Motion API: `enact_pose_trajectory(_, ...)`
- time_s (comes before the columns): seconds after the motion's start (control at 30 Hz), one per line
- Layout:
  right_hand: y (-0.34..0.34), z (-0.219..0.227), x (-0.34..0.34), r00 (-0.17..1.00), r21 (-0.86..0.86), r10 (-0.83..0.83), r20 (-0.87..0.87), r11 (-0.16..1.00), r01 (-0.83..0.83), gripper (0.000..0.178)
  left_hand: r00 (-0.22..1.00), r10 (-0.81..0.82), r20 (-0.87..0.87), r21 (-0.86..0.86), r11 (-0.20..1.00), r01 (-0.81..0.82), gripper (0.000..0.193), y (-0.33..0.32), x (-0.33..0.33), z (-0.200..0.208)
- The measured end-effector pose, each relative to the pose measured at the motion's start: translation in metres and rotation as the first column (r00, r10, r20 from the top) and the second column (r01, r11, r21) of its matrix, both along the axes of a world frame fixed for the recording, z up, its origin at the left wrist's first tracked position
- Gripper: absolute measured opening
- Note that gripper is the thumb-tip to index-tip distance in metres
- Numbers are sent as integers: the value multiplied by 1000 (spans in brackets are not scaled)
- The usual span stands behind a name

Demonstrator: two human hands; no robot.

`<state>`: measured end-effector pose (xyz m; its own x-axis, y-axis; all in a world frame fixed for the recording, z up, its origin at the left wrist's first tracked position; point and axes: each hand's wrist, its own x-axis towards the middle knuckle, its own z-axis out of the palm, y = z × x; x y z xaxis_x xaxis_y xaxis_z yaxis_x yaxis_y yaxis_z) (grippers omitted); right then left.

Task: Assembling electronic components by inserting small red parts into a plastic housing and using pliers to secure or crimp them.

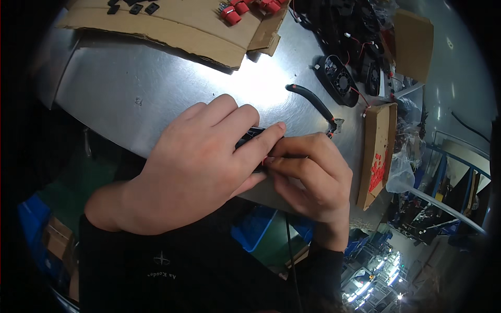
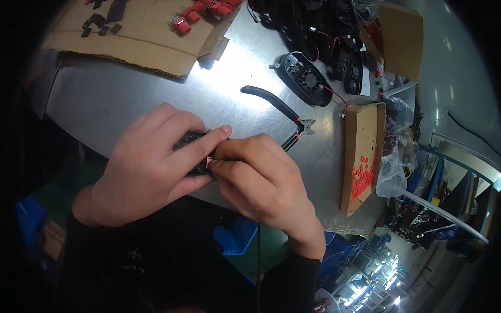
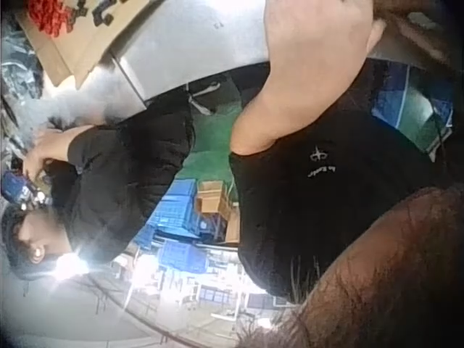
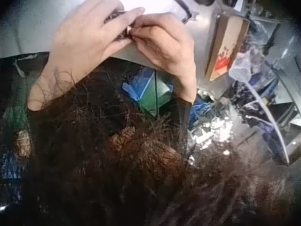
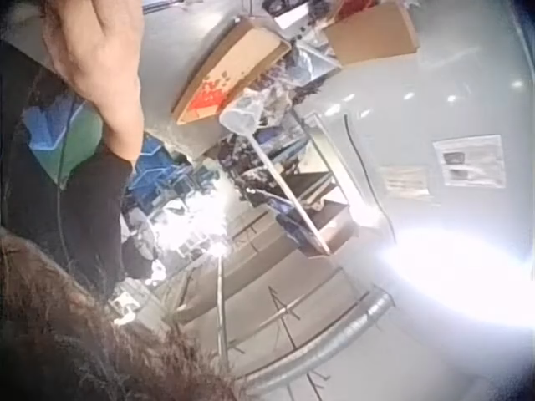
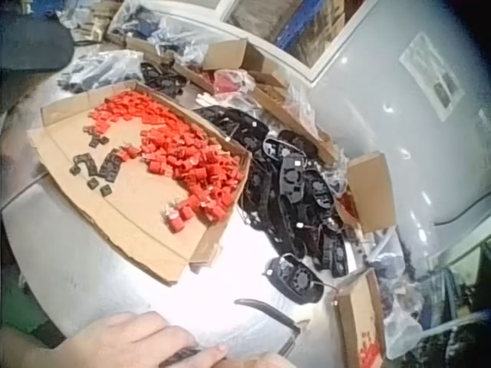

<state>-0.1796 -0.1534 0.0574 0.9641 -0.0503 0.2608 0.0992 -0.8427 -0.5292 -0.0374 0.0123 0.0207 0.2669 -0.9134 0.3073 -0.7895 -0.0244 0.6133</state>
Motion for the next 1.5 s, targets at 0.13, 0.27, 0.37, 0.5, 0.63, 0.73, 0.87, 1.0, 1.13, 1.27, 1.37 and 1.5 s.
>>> enact_pose_trajectory(0.13,1,4,-1,999,-53,34,-4,998,-34,33,1000,-4,-11,-10,1000,3,68,-1,-1,-1)
enact_pose_trajectory(0.27,3,-2,-3,1000,-42,10,13,999,-10,33,1000,0,-15,-4,1000,0,68,0,-1,-1)
enact_pose_trajectory(0.37,0,1,-6,998,43,-47,48,998,44,31,1000,-5,-21,1,1000,5,69,0,0,0)
enact_pose_trajectory(0.5,0,2,-2,999,66,-27,-31,997,29,30,1000,-7,-26,6,1000,8,68,1,0,0)
enact_pose_trajectory(0.63,0,2,-2,998,54,-10,-57,998,13,30,1000,0,-21,-23,1000,0,66,-1,-1,-3)
enact_pose_trajectory(0.73,0,4,-1,998,35,-3,-55,999,5,30,1000,-3,-30,-13,1000,3,65,-1,-1,-3)
enact_pose_trajectory(0.87,-1,-1,-1,999,5,35,3,999,-35,29,1000,7,-18,-22,1000,-7,65,-1,-2,-3)
enact_pose_trajectory(1.0,0,1,0,999,-10,45,-1,999,-45,29,1000,6,-24,-24,1000,-7,65,-1,-3,-2)
enact_pose_trajectory(1.13,-2,3,1,998,-68,55,-13,996,-56,30,1000,2,-6,-28,1000,-2,65,-3,-2,-3)
enact_pose_trajectory(1.27,-6,20,-16,936,22,30,-352,999,-24,33,1000,13,-11,-23,1000,-13,65,-1,-2,0)
enact_pose_trajectory(1.37,11,21,-23,897,222,-69,-437,958,182,36,1000,1,-3,-29,1000,-1,65,-1,-1,3)
enact_pose_trajectory(1.5,-44,12,-24,919,329,273,-284,928,-174,56,997,-79,4,37,996,79,62,1,7,3)
